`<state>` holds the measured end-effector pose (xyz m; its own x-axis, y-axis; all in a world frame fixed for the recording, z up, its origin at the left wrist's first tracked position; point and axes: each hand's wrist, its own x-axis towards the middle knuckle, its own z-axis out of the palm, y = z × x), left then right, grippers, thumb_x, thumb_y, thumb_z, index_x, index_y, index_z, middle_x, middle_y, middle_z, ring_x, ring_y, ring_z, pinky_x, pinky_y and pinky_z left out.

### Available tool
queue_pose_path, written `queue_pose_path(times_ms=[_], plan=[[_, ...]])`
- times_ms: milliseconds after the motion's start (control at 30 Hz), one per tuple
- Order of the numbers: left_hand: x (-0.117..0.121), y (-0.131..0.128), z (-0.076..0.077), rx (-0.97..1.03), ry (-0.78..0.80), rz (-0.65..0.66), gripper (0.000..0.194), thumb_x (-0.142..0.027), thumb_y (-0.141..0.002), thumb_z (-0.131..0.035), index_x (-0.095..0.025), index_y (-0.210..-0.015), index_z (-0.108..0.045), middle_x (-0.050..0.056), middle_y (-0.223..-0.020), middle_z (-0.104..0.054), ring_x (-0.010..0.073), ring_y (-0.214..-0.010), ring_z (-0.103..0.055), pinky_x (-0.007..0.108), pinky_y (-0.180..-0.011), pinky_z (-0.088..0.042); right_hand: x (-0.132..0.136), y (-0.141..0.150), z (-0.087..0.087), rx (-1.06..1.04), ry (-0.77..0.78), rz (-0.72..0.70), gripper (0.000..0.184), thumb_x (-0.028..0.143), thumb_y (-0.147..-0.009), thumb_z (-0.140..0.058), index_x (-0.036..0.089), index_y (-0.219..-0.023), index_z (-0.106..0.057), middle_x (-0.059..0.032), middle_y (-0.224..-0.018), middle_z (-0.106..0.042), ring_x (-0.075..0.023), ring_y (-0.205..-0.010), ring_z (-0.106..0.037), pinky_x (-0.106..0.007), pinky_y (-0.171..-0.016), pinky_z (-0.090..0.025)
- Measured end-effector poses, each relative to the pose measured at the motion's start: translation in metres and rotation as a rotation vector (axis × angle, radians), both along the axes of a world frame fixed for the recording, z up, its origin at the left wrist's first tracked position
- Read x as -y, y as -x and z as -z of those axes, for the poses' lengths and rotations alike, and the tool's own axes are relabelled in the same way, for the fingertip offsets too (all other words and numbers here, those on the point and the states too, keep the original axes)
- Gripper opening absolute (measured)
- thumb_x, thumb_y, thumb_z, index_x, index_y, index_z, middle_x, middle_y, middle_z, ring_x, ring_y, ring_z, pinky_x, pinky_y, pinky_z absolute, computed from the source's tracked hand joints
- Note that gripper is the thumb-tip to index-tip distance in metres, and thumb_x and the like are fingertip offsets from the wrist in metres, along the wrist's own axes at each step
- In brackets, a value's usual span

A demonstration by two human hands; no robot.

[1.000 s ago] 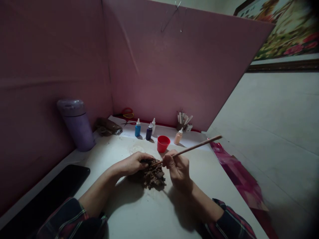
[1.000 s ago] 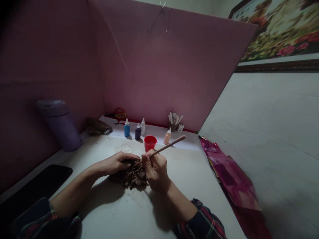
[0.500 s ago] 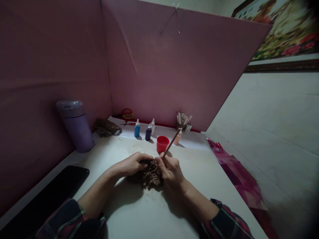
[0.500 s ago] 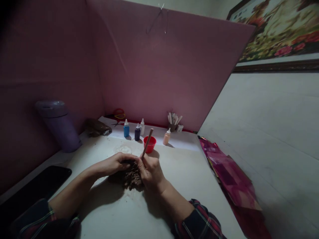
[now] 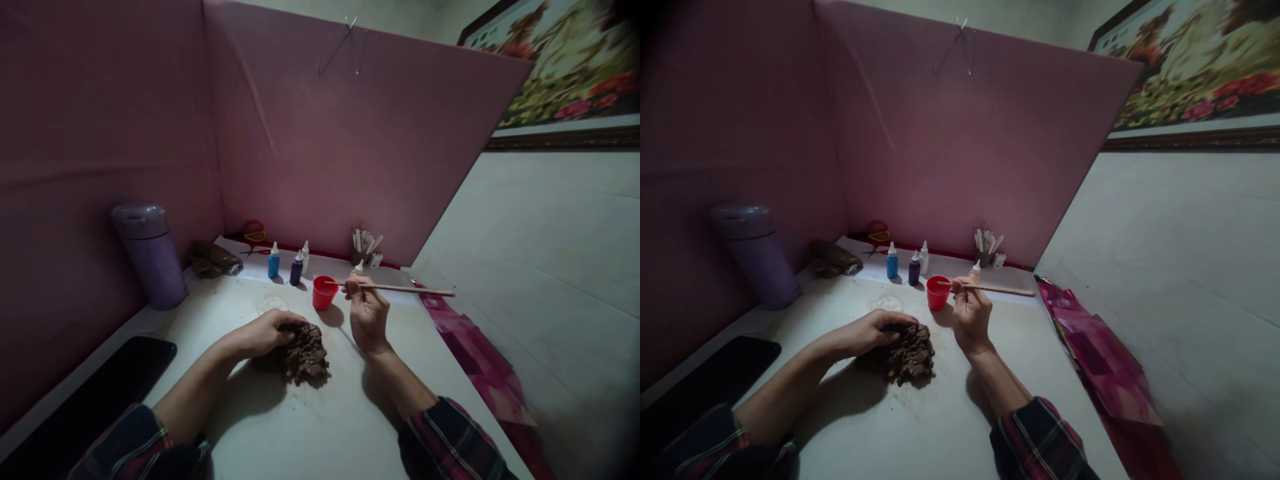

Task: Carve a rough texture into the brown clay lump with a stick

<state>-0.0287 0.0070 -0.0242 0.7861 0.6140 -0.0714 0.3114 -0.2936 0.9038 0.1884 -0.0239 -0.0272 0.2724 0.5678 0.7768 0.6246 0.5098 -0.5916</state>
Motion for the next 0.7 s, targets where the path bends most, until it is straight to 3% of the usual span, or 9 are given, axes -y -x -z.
queue_pose_path(times_ms=[200, 367, 500, 600, 700], plan=[[0.000, 0.001, 0.001, -0.008, -0.023, -0.011, 0.047, -0.013, -0.073, -0.049, -0.012, -0.117, -0.064, 0.008, -0.116, -0.068, 0.0236, -0.108, -0.059, 0.034, -0.096, -0.042, -0.026, -0.004, 0.011, 0.133, 0.155, 0.057, 0.022, 0.036, -0.090, -0.056, 0.019, -0.079, -0.066, -0.0056, -0.079, -0.069, -0.0205, -0.078, -0.063, -0.032, -0.074, -0.048], [0.000, 0.001, 0.001, -0.007, -0.002, -0.018, 0.047, -0.013, -0.072, -0.050, -0.014, -0.116, -0.065, 0.007, -0.115, -0.068, 0.0231, -0.106, -0.059, 0.033, -0.096, -0.042, -0.004, 0.000, -0.005, -0.148, 0.031, -0.081, 0.027, 0.040, -0.094, -0.050, 0.019, -0.082, -0.062, -0.0014, -0.067, -0.064, -0.0153, -0.062, -0.060, -0.028, -0.063, -0.049], [0.001, 0.000, -0.001, 0.002, 0.011, -0.007, 0.046, -0.014, -0.072, -0.050, -0.014, -0.115, -0.066, 0.006, -0.113, -0.069, 0.0233, -0.104, -0.059, 0.033, -0.094, -0.043, 0.023, 0.012, -0.011, -0.293, 0.162, -0.289, 0.033, 0.043, -0.096, -0.046, 0.018, -0.077, -0.056, 0.0009, -0.056, -0.060, -0.0115, -0.046, -0.054, -0.022, -0.045, -0.044], [0.002, 0.000, -0.002, -0.003, -0.008, 0.001, 0.045, -0.013, -0.073, -0.049, -0.013, -0.114, -0.066, 0.007, -0.112, -0.069, 0.0231, -0.104, -0.059, 0.034, -0.094, -0.043, 0.033, 0.021, -0.004, -0.099, 0.315, -0.464, 0.032, 0.040, -0.095, -0.048, 0.018, -0.074, -0.056, 0.0009, -0.053, -0.059, -0.0105, -0.042, -0.052, -0.021, -0.039, -0.041], [0.001, 0.001, -0.002, -0.008, -0.021, 0.003, 0.046, -0.012, -0.072, -0.048, -0.015, -0.115, -0.066, 0.006, -0.112, -0.069, 0.0222, -0.103, -0.059, 0.034, -0.094, -0.043, 0.034, 0.023, 0.001, 0.080, 0.372, -0.530, 0.029, 0.036, -0.095, -0.049, 0.019, -0.074, -0.057, 0.0005, -0.055, -0.060, -0.0098, -0.042, -0.051, -0.021, -0.039, -0.042]])
